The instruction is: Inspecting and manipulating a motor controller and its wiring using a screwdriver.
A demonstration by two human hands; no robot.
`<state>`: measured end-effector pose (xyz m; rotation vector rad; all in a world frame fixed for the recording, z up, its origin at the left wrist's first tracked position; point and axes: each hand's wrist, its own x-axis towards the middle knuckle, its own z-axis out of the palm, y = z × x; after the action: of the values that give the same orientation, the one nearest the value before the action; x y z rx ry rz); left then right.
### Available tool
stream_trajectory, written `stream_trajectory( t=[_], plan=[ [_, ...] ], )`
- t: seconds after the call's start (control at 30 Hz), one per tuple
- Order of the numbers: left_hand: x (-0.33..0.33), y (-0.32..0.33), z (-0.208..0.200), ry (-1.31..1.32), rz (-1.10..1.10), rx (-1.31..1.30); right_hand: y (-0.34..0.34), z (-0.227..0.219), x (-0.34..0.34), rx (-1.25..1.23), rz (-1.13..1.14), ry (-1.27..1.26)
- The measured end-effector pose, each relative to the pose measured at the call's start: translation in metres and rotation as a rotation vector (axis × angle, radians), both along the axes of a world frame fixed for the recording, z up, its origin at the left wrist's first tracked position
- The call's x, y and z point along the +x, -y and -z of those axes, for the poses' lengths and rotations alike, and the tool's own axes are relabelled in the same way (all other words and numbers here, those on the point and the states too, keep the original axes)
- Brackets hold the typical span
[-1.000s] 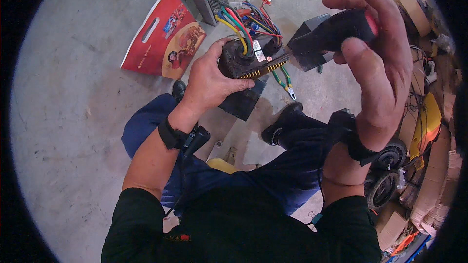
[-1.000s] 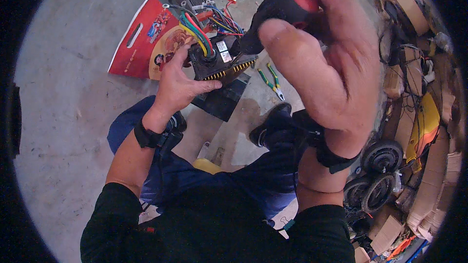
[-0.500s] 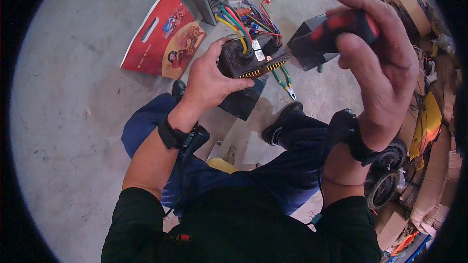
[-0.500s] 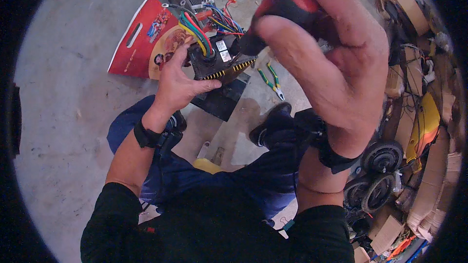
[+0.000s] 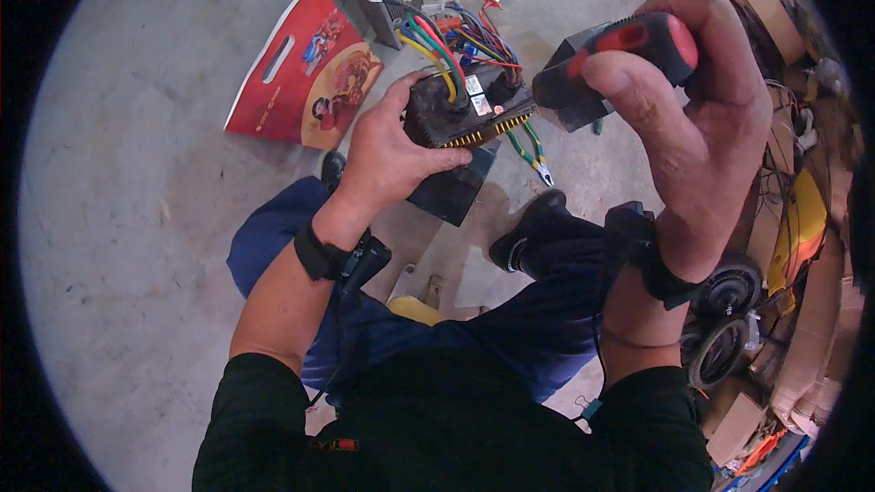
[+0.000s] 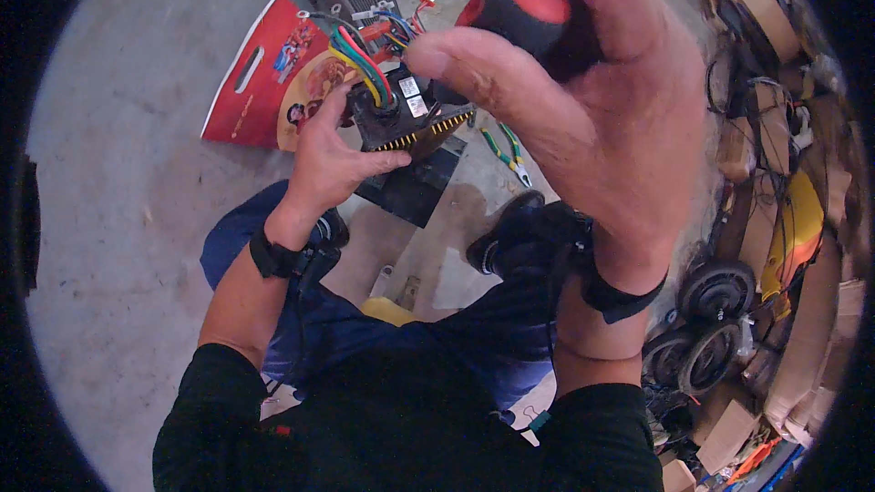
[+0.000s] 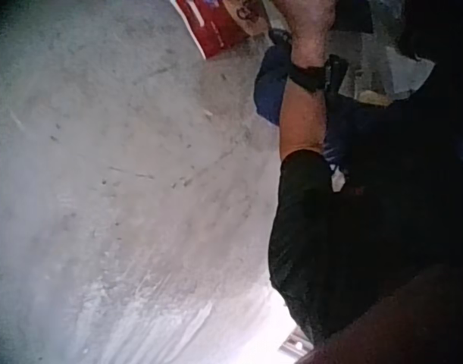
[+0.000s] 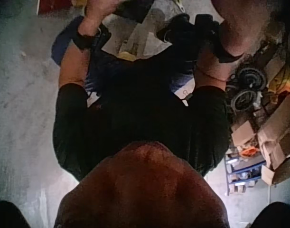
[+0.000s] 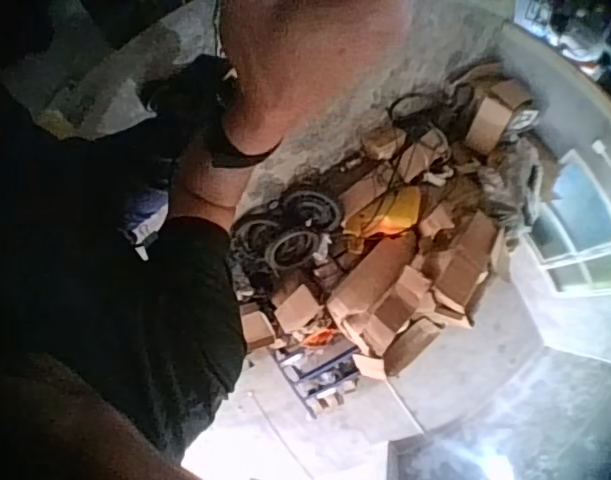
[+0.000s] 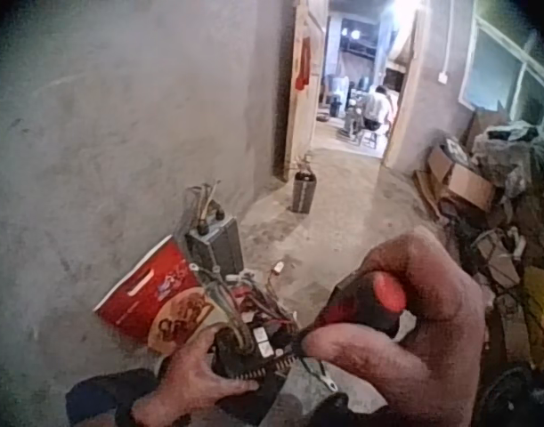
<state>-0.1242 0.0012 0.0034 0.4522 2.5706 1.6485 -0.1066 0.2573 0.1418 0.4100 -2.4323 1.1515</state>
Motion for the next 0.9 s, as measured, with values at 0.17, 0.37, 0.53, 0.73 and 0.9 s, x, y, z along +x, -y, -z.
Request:
stream_trajectory(
  t=[0.17,0.37,0.53,0.73,0.9],
  plan=[
    [0.002,0.001,-0.002,-0.002,-0.013,-0.055,0.012,-0.004,0.001,-0.288,-0.115,0.048],
    [0.001,0.001,-0.001,-0.013,-0.003,-0.023,0.013,-0.016,0.0,-0.048,-0.023,0.126],
    [0.001,0.002,0.0,-0.004,-0.003,-0.04,0.007,-0.001,0.003,-0.335,-0.109,0.169],
    [0.002,0.0,-0.002,0.003,-0.004,-0.018,-0.003,-0.003,0.004,0.035,0.004,0.09],
    [0.001,0.002,-0.002,-0.01,0.014,-0.03,-0.001,0.0,0.003,-0.245,-0.092,0.106]
  ],
)
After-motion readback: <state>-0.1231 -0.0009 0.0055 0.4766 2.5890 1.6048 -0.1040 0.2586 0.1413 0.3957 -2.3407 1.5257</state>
